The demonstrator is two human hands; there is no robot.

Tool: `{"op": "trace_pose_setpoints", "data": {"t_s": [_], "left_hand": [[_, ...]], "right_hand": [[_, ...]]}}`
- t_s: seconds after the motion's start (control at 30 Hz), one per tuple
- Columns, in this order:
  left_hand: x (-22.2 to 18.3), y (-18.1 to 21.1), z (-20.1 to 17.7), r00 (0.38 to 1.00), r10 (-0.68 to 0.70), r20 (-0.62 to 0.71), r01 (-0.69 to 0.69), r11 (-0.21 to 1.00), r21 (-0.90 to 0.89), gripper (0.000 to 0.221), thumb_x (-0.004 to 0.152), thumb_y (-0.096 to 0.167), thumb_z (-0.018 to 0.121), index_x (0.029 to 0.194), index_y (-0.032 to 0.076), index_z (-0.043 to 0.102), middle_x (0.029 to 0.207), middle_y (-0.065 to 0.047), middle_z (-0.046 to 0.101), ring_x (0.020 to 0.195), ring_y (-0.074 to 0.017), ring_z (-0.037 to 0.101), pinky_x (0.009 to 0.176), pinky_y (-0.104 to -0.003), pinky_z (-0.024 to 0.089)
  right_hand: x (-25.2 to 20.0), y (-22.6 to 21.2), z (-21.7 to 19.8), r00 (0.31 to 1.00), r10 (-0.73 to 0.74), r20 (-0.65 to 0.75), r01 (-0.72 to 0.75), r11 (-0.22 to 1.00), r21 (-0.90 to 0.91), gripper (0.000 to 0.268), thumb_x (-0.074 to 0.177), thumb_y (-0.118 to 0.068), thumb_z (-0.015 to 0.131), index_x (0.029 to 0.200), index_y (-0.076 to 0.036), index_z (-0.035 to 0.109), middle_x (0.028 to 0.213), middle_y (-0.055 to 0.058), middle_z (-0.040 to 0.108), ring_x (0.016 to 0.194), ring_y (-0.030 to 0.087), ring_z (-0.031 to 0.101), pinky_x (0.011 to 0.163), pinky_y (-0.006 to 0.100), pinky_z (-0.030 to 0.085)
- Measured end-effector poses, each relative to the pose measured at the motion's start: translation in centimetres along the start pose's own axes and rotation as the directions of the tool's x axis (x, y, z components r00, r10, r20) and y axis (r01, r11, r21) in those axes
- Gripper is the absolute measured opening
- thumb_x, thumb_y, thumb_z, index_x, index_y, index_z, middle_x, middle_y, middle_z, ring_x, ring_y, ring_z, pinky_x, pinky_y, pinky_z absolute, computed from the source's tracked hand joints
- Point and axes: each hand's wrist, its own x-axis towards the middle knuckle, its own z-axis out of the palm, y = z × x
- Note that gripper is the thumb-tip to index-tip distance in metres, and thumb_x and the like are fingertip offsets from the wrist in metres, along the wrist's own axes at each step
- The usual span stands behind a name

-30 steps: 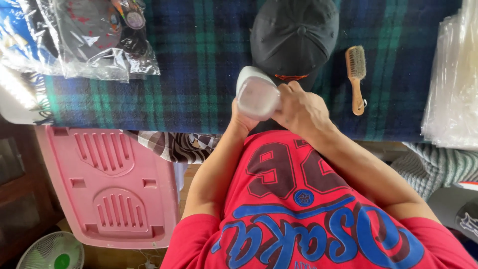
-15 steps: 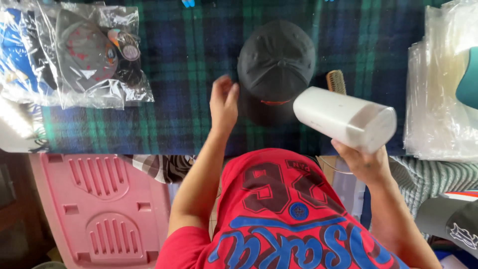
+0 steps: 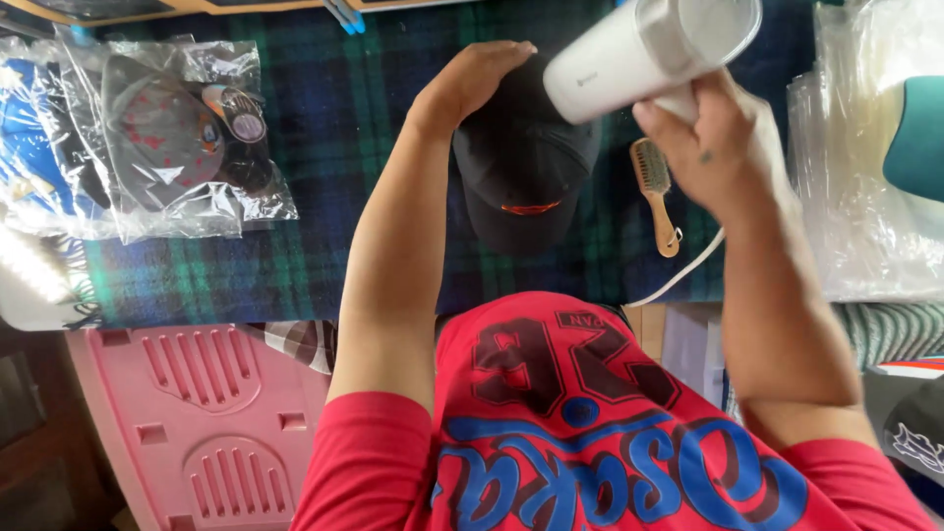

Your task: Brushing a black baseball cap and then using a handheld steamer to remove wrinkles and shape it for packaging.

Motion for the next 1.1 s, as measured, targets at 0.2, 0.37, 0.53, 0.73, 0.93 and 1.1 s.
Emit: {"op": "trace_pose_setpoints", "data": {"t_s": [0.2,0.37,0.53,0.73,0.93,1.1], "left_hand": [[0.4,10.7,-9.3,0.707,-0.63,0.321,0.674,0.465,-0.573,0.058,0.09,0.05,0.059,0.141,0.021,0.063,0.15,0.001,0.062,0.145,-0.0195,0.05,0.12,-0.035,0.031],[0.7,3.2,-2.5,0.904,-0.405,0.135,0.402,0.702,-0.587,0.037,0.1,0.028,0.06,0.132,0.012,0.07,0.14,-0.003,0.066,0.132,-0.0107,0.058,0.114,-0.025,0.037],[0.4,8.8,-7.4,0.814,-0.537,0.223,0.525,0.516,-0.677,0.043,0.092,0.033,0.06,0.13,0.015,0.071,0.139,-0.002,0.068,0.13,-0.0121,0.059,0.111,-0.03,0.044],[0.4,8.5,-6.3,0.752,-0.609,0.253,0.582,0.433,-0.689,0.046,0.089,0.039,0.064,0.125,0.013,0.075,0.134,-0.001,0.073,0.125,-0.0102,0.065,0.11,-0.027,0.046],[0.9,12.8,-10.5,0.592,-0.706,0.389,0.764,0.337,-0.55,0.063,0.089,0.051,0.054,0.144,0.02,0.059,0.155,-0.002,0.053,0.146,-0.0204,0.044,0.12,-0.038,0.028],[1.0,14.1,-11.8,0.542,-0.699,0.466,0.799,0.257,-0.543,0.074,0.088,0.055,0.051,0.151,0.017,0.051,0.163,-0.006,0.044,0.154,-0.0271,0.034,0.125,-0.046,0.019]], "right_hand": [[0.2,-2.8,-1.1,0.939,-0.312,0.147,0.327,0.94,-0.093,0.043,0.107,-0.019,0.063,0.134,0.013,0.05,0.12,0.029,0.062,0.108,0.042,0.063,0.084,0.047,0.055],[4.0,-3.8,-0.7,0.961,-0.252,0.112,0.276,0.896,-0.347,0.04,0.108,-0.029,0.071,0.128,0.004,0.059,0.106,0.03,0.071,0.086,0.053,0.066,0.064,0.054,0.047],[4.8,-5.5,-1.2,0.957,-0.136,0.258,0.228,0.9,-0.372,0.044,0.105,-0.034,0.069,0.125,0.003,0.057,0.105,0.028,0.07,0.081,0.048,0.067,0.06,0.054,0.049],[7.7,-3.5,-1.8,0.944,0.158,0.29,-0.121,0.983,-0.142,0.049,0.107,-0.034,0.063,0.144,-0.002,0.052,0.12,0.022,0.066,0.084,0.033,0.064,0.067,0.044,0.05],[8.7,2.6,-3.7,0.697,0.609,0.378,-0.602,0.784,-0.153,0.045,0.114,-0.048,0.051,0.129,-0.005,0.053,0.096,0.022,0.068,0.07,0.032,0.066,0.056,0.045,0.054],[1.0,5.5,-0.6,0.61,0.686,0.396,-0.772,0.627,0.103,0.034,0.114,-0.035,0.045,0.133,-0.007,0.053,0.084,0.013,0.06,0.059,0.025,0.056,0.052,0.041,0.048]]}}
